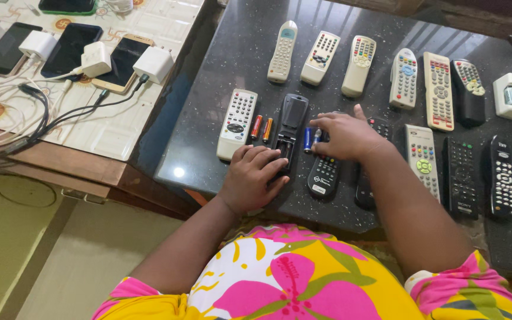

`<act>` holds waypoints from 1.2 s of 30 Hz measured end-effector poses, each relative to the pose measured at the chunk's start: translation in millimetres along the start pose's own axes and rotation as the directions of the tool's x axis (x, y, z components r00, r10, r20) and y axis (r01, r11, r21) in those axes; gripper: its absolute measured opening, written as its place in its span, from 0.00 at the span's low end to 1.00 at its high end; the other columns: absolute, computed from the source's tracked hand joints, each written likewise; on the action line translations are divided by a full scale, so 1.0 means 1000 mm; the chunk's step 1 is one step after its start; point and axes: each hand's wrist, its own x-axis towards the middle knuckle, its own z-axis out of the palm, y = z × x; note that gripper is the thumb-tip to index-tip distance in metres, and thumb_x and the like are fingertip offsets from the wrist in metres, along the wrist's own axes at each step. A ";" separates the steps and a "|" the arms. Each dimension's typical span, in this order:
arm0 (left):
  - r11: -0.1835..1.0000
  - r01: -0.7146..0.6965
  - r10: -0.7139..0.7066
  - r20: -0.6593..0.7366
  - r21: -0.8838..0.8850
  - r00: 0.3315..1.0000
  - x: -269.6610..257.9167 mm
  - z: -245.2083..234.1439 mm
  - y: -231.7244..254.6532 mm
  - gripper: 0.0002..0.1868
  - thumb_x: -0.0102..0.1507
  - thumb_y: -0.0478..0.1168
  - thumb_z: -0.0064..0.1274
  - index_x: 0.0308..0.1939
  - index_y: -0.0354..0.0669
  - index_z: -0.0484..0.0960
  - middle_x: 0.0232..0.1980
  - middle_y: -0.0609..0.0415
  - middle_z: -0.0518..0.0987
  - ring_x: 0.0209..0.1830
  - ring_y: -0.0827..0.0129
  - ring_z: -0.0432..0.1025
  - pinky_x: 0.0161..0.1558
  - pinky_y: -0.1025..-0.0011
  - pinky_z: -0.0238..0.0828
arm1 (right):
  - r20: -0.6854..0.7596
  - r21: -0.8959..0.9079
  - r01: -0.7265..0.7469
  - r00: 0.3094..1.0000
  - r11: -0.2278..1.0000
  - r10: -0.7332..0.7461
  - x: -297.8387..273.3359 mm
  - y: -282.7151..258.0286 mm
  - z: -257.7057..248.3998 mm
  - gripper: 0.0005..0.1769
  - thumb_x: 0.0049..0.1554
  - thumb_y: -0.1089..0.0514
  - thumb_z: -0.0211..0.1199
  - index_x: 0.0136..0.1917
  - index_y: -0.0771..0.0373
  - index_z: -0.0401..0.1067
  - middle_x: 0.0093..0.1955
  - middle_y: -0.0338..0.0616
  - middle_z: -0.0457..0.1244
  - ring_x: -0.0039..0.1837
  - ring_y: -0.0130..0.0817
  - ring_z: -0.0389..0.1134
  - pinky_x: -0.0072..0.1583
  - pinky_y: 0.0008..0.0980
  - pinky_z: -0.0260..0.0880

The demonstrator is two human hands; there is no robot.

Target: The person removes batteries from several remote controls laid out on a table, then inserts new batteries into each remote one by one. The person handles multiple remotes and batteries, opening battery compartments and placing batteries inside before closing the covers.

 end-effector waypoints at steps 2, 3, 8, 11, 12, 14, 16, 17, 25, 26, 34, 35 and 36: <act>1.000 0.005 -0.005 0.002 0.011 1.000 0.000 0.000 0.001 0.19 0.62 0.49 0.63 0.54 0.49 0.83 0.59 0.54 0.79 0.62 0.60 0.71 0.67 0.54 0.59 | 0.042 -0.029 -0.005 0.999 1.000 0.007 0.004 -0.007 0.001 0.43 0.50 0.35 0.68 0.75 0.46 0.63 0.79 0.40 0.53 0.79 0.39 0.53 0.79 0.62 0.27; 1.000 0.001 -0.001 -0.004 0.013 1.000 0.000 0.001 0.000 0.19 0.62 0.49 0.63 0.54 0.49 0.82 0.59 0.54 0.79 0.62 0.60 0.71 0.67 0.55 0.59 | 0.065 -0.043 -0.007 0.998 0.999 0.010 0.005 -0.008 0.001 0.45 0.49 0.35 0.69 0.76 0.47 0.62 0.80 0.39 0.52 0.79 0.40 0.53 0.80 0.60 0.26; 0.999 0.003 -0.003 -0.007 0.031 1.000 -0.003 0.003 -0.001 0.18 0.62 0.48 0.62 0.54 0.50 0.82 0.59 0.56 0.80 0.63 0.61 0.71 0.68 0.55 0.59 | 0.002 -0.021 0.085 0.996 0.996 -0.085 0.012 -0.008 0.011 0.42 0.51 0.37 0.68 0.75 0.52 0.64 0.74 0.46 0.60 0.76 0.44 0.58 0.81 0.53 0.35; 1.000 0.000 0.000 -0.006 0.026 1.000 -0.004 0.004 -0.002 0.17 0.63 0.48 0.62 0.54 0.50 0.82 0.59 0.56 0.80 0.62 0.61 0.72 0.68 0.55 0.59 | -0.019 -0.006 0.117 0.993 0.993 -0.117 0.013 -0.006 0.016 0.41 0.53 0.39 0.68 0.74 0.56 0.65 0.72 0.49 0.62 0.74 0.47 0.60 0.80 0.49 0.39; 1.000 0.001 -0.001 -0.009 0.028 1.000 -0.004 0.004 -0.002 0.17 0.62 0.48 0.62 0.53 0.50 0.82 0.58 0.56 0.80 0.62 0.61 0.72 0.68 0.55 0.59 | -0.032 0.000 0.133 0.991 0.991 -0.133 0.013 -0.007 0.019 0.40 0.53 0.39 0.68 0.74 0.57 0.65 0.71 0.51 0.62 0.73 0.47 0.60 0.80 0.49 0.40; 1.000 0.001 -0.001 -0.015 0.030 1.000 -0.004 0.005 -0.001 0.17 0.62 0.48 0.62 0.53 0.50 0.82 0.58 0.55 0.79 0.62 0.61 0.72 0.68 0.54 0.59 | -0.061 0.020 0.147 0.988 0.989 -0.145 0.012 -0.007 0.022 0.40 0.53 0.40 0.68 0.73 0.59 0.65 0.72 0.51 0.62 0.74 0.46 0.60 0.80 0.49 0.40; 0.999 0.003 -0.002 -0.016 0.038 1.000 -0.004 0.005 -0.001 0.18 0.62 0.49 0.63 0.53 0.50 0.82 0.58 0.55 0.79 0.62 0.61 0.71 0.68 0.54 0.59 | -0.085 0.048 0.153 0.985 0.987 -0.148 0.011 -0.005 0.024 0.41 0.52 0.40 0.69 0.73 0.60 0.65 0.72 0.51 0.61 0.74 0.45 0.60 0.80 0.48 0.40; 0.999 0.003 -0.002 -0.016 0.041 1.000 -0.004 0.005 -0.001 0.18 0.62 0.49 0.63 0.53 0.50 0.82 0.58 0.55 0.79 0.62 0.61 0.71 0.68 0.54 0.59 | -0.095 0.066 0.152 0.985 0.986 -0.146 0.010 -0.004 0.024 0.42 0.52 0.41 0.70 0.73 0.60 0.64 0.72 0.51 0.61 0.75 0.45 0.59 0.80 0.48 0.40; 1.000 -0.009 0.009 0.009 0.029 1.000 -0.004 0.004 -0.003 0.19 0.62 0.48 0.63 0.55 0.50 0.82 0.59 0.55 0.79 0.64 0.61 0.71 0.68 0.54 0.59 | -0.127 0.102 0.185 0.977 0.977 -0.171 0.002 0.005 0.024 0.41 0.50 0.46 0.71 0.73 0.61 0.64 0.73 0.51 0.60 0.76 0.49 0.56 0.79 0.45 0.42; 1.000 -0.017 0.017 0.011 0.025 1.000 -0.003 0.004 -0.004 0.19 0.62 0.48 0.63 0.55 0.50 0.82 0.59 0.55 0.79 0.64 0.61 0.71 0.68 0.54 0.59 | -0.142 0.109 0.179 0.976 0.978 -0.163 0.003 0.004 0.025 0.41 0.50 0.47 0.72 0.72 0.61 0.65 0.73 0.51 0.60 0.76 0.50 0.56 0.79 0.45 0.43; 0.999 -0.009 0.009 0.021 -0.041 1.000 0.004 -0.004 0.001 0.20 0.63 0.50 0.62 0.56 0.48 0.82 0.61 0.52 0.78 0.66 0.59 0.68 0.69 0.53 0.57 | -0.314 0.218 0.217 0.939 0.951 -0.142 0.000 -0.001 0.045 0.35 0.51 0.47 0.72 0.69 0.59 0.69 0.71 0.48 0.62 0.74 0.49 0.59 0.76 0.46 0.51; 0.999 0.000 0.001 0.016 -0.047 1.000 0.005 -0.004 0.002 0.21 0.63 0.50 0.62 0.56 0.48 0.82 0.61 0.52 0.78 0.67 0.59 0.68 0.69 0.53 0.56 | -0.343 0.227 0.232 0.928 0.946 -0.145 -0.002 0.000 0.048 0.34 0.51 0.47 0.72 0.68 0.59 0.69 0.71 0.48 0.62 0.74 0.49 0.59 0.76 0.46 0.51; 0.999 -0.005 0.006 0.025 -0.052 1.000 0.007 -0.003 0.003 0.20 0.64 0.51 0.61 0.57 0.48 0.82 0.62 0.52 0.78 0.67 0.59 0.67 0.70 0.52 0.55 | -0.370 0.237 0.247 0.917 0.939 -0.148 -0.002 0.000 0.052 0.34 0.52 0.47 0.71 0.68 0.59 0.69 0.72 0.48 0.62 0.74 0.49 0.59 0.76 0.46 0.51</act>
